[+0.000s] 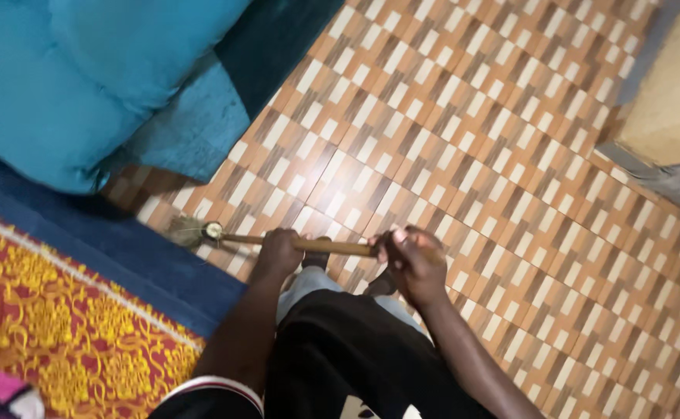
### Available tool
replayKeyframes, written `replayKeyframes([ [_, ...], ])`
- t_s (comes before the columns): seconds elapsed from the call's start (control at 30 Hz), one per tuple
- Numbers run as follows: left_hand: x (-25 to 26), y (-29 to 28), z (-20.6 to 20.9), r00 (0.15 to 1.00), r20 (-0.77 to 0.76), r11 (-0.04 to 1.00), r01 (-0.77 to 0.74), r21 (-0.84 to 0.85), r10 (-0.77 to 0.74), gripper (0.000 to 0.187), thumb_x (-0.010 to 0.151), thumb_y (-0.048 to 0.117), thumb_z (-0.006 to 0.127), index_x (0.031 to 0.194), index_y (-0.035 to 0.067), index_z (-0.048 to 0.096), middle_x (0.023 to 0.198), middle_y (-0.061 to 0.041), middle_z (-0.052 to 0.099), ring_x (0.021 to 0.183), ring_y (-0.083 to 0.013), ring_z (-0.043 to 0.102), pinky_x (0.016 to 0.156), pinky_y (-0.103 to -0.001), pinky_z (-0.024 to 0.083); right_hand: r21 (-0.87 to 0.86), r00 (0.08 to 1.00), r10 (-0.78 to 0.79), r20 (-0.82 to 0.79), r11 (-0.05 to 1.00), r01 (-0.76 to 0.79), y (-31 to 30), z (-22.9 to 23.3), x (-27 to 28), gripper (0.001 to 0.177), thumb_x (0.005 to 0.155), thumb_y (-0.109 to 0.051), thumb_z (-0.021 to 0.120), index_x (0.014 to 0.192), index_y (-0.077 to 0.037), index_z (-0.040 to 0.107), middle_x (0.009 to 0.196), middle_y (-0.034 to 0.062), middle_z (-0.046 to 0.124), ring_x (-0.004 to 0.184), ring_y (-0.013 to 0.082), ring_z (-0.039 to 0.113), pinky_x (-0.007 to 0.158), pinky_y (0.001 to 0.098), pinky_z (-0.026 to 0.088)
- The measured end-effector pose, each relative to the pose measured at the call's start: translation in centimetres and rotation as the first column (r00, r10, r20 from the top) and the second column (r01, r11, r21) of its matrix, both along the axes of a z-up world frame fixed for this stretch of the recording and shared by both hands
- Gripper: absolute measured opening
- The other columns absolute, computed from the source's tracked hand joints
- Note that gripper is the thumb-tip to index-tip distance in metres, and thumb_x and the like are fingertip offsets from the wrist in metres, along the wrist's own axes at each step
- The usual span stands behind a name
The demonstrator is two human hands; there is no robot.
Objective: The person sweeps a tiled floor using a long-handled broom, moving it across different sections of the room including near furniture.
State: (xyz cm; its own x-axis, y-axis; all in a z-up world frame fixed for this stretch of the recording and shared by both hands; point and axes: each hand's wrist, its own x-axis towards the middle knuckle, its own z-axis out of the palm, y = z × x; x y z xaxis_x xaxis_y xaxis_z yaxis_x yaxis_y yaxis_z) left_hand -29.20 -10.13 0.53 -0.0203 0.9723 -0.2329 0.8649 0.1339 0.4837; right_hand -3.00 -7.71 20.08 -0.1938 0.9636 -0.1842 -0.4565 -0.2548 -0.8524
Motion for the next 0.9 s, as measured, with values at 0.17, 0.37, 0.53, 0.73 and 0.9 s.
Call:
replayKeyframes([
  [0.17,4.0,4.6,-1.9,0.947,0.192,0.943,0.289,-0.167,-0.257,0.027,0.087,0.036,0.072,0.079,0.01,0.075,0.086,-0.017,0.07,0.088,-0.0398,0.069,0.082,-0.052,0.055,0.15,0.963,-0.136,0.232,0.983,0.102,0.2,3.4,2.8,0.041,0.097,-0.013,0.062,0.057,-0.012,0.052,0.061,0.0112,0.062,0.069,0.0254,0.071,0.088,0.0536,0.06],
  [0.37,15.7,11.7,2.1,0.77,0.334,0.839,0.499,0.218,-0.544,0.032,0.097,0.037,0.064,0.084,0.011,0.075,0.09,-0.018,0.071,0.091,-0.04,0.068,0.084,-0.052,0.054,0.484,0.897,-0.346,0.274,0.856,0.182,-2.7,8.2,7.1,0.04,0.1,-0.016,0.065,0.064,-0.014,0.048,0.056,0.0005,0.047,0.058,0.0182,0.061,0.082,0.0485,0.06],
  [0.53,19.6,16.2,9.9,0.809,0.368,0.857,0.512,-0.058,-0.458,0.026,0.087,0.043,0.07,0.092,0.018,0.075,0.096,-0.01,0.074,0.094,-0.0353,0.07,0.081,-0.051,0.056,0.618,0.931,-0.34,0.132,0.763,0.191,-0.7,8.9,12.5,0.042,0.106,-0.043,0.057,0.072,-0.021,0.044,0.052,-0.003,0.038,0.05,0.0115,0.049,0.077,0.0451,0.058],
  [0.73,15.9,14.1,10.4,0.877,0.204,0.885,0.458,-0.087,-0.434,0.033,0.089,0.049,0.071,0.094,0.016,0.075,0.098,-0.006,0.075,0.094,-0.0317,0.071,0.078,-0.05,0.056,0.383,0.934,-0.357,-0.008,0.862,0.332,1.0,8.5,15.4,0.059,0.121,-0.049,0.047,0.07,-0.018,0.048,0.053,-0.0038,0.042,0.057,0.0157,0.056,0.084,0.0481,0.056],
  [0.9,5.7,9.1,5.8,0.947,-0.018,0.863,0.283,-0.419,-0.319,0.044,0.089,0.057,0.069,0.091,0.013,0.079,0.093,-0.015,0.077,0.087,-0.0316,0.075,0.078,-0.049,0.056,0.152,0.96,-0.278,-0.01,0.949,0.277,2.2,1.3,7.1,0.049,0.117,-0.03,0.049,0.072,-0.012,0.047,0.07,0.0065,0.056,0.08,0.0225,0.062,0.087,0.0498,0.05],
])
